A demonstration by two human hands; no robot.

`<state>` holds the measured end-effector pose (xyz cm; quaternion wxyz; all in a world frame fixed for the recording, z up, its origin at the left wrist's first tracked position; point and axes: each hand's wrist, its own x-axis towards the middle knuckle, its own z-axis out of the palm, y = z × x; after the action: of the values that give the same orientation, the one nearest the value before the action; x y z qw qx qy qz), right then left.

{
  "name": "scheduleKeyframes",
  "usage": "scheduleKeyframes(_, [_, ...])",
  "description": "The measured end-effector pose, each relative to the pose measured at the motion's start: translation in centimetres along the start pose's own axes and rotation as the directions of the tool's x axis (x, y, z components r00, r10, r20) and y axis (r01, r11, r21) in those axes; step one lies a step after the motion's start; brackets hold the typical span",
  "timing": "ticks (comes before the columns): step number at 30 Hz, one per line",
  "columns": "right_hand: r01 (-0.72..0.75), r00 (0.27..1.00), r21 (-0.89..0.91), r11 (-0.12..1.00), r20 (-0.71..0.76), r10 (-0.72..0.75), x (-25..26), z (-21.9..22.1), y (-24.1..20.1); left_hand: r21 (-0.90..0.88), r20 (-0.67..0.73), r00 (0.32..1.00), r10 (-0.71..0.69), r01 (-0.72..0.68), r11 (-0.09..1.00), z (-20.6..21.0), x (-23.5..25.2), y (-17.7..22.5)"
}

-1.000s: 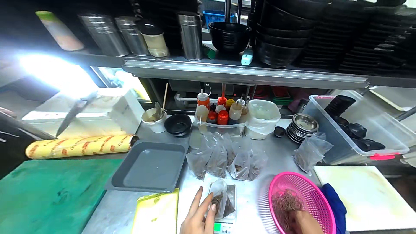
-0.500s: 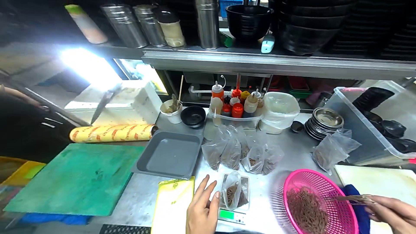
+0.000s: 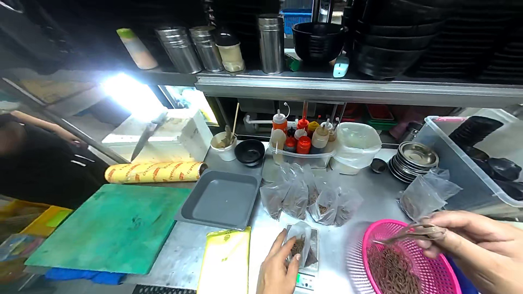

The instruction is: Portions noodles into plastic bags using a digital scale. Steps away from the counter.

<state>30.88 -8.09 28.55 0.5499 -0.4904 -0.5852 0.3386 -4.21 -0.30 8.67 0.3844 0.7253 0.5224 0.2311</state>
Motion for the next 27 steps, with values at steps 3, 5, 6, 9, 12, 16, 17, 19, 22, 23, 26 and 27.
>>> scheduleKeyframes(3, [0.059,0.996,0.068,0.996,0.067,-0.064,2.6,3.7,-0.7,0.006,-0.028,0.999,-0.033,0.033,0.999,0.9,0.4,0.1])
scheduleKeyframes(5, [0.057,0.991,0.105,0.993,0.111,-0.069,3.9,6.6,-0.4,-0.029,-0.07,0.997,-0.041,0.039,0.999,1.3,0.3,0.4])
scheduleKeyframes(6, [0.039,0.99,0.108,0.993,0.13,-0.053,4.3,8.2,0.2,-0.046,-0.087,0.995,-0.045,0.041,0.998,1.5,0.2,0.4])
scheduleKeyframes(9, [-0.015,0.97,-0.065,0.998,0.242,0.03,4.7,13.1,4.7,-0.087,-0.127,0.991,-0.044,0.033,0.996,2.0,0.1,0.4])
scheduleKeyframes(12, [0.034,0.844,-0.516,0.856,0.473,0.252,4.3,16.0,9.5,-0.094,-0.14,0.989,-0.042,0.029,0.995,2.2,-0.3,0.3])
scheduleKeyframes(16, [-0.116,0.868,-0.473,0.873,0.38,0.321,4.2,14.7,10.3,-0.094,-0.177,0.984,-0.014,-0.002,0.996,2.1,-0.4,-0.6])
scheduleKeyframes(17, [-0.227,0.882,-0.385,0.895,0.308,0.356,4.2,13.5,10.3,-0.102,-0.186,0.983,-0.008,-0.011,0.995,2.1,-0.6,-0.8])
scheduleKeyframes(19, [-0.383,0.886,-0.312,0.869,0.144,0.442,3.8,10.2,11.5,-0.132,-0.187,0.982,0.016,-0.042,0.99,1.9,-1.0,-1.0])
scheduleKeyframes(22, [-0.445,0.823,-0.675,0.588,-0.05,0.565,0.5,3.8,17.4,-0.153,-0.201,0.977,0.075,-0.107,0.982,1.2,-1.5,-1.0])
scheduleKeyframes(23, [-0.451,0.76,-0.775,0.444,-0.072,0.646,-1.5,2.1,19.6,-0.155,-0.207,0.975,0.082,-0.116,0.981,0.8,-1.8,-1.0])
scheduleKeyframes(26, [-0.408,0.569,-0.901,0.149,-0.123,0.813,-9.5,0.0,24.5,-0.176,-0.239,0.967,0.092,-0.136,0.975,-0.4,-2.4,-1.5])
scheduleKeyframes(27, [-0.398,0.541,-0.911,0.103,-0.143,0.829,-11.7,-0.1,25.0,-0.176,-0.243,0.966,0.09,-0.135,0.975,-0.8,-2.5,-1.7])
